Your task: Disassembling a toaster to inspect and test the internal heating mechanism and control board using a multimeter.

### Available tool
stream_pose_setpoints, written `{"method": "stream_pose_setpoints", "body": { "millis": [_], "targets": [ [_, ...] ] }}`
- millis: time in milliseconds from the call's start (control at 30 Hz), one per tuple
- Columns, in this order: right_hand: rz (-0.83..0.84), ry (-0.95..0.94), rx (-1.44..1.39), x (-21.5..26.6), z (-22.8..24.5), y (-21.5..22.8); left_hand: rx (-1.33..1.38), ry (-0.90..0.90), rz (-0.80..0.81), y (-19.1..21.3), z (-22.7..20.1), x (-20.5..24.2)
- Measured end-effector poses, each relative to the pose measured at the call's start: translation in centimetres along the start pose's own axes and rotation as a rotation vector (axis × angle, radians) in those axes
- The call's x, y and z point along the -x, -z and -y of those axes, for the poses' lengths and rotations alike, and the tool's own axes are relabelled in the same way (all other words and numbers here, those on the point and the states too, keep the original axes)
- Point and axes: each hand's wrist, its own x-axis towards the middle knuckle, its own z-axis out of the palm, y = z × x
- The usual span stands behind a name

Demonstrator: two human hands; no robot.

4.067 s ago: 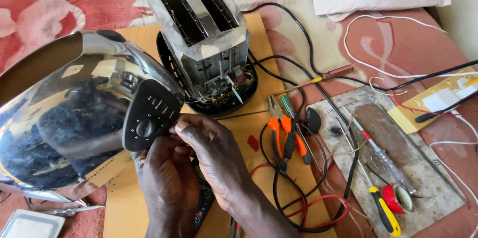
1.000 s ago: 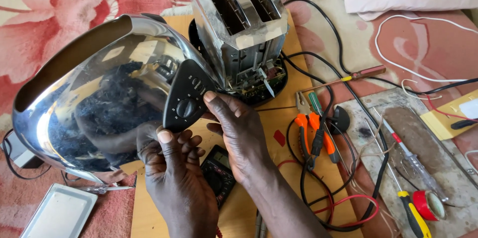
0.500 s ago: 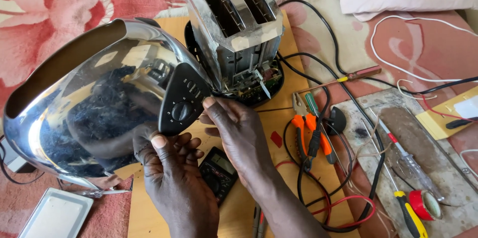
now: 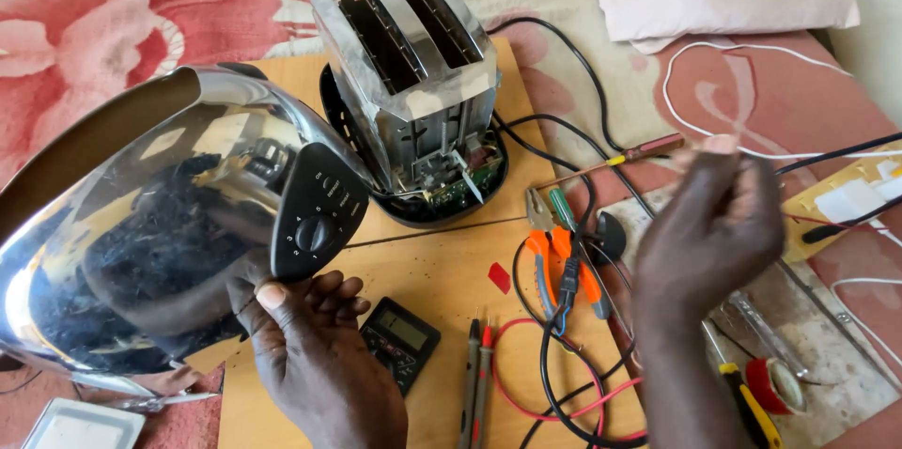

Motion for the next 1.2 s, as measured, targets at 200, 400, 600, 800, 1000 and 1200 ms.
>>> {"method": "stream_pose_setpoints", "body": {
  "millis": [200,400,600,800,1000,1200],
  "targets": [
    [0.183,0.027,0.558,-1.6,-8.9,3.3,-0.005,-0.022,-0.020,-0.6,0.0,0.4],
    [0.408,-0.184,0.666,-2.9,-10.5,4.3,-0.013,-0.072,-0.007,-0.1,1.1,-0.1],
    [0.577,-0.421,0.859,-3.9,-12.0,4.8,-0.006,-0.018,-0.008,0.0,1.2,-0.1],
    [0.623,-0.525,0.910,-4.6,-13.2,5.3,-0.136,-0.069,0.009,-0.1,1.1,0.4],
    [0.623,-0.537,0.866,-4.9,-13.0,5.4,-0.212,-0.089,0.003,-0.3,1.0,0.7],
    [0.670,-0.554,0.886,-4.7,-12.3,5.2,-0.155,-0.042,-0.014,-0.6,0.8,0.5]
  ]
}}
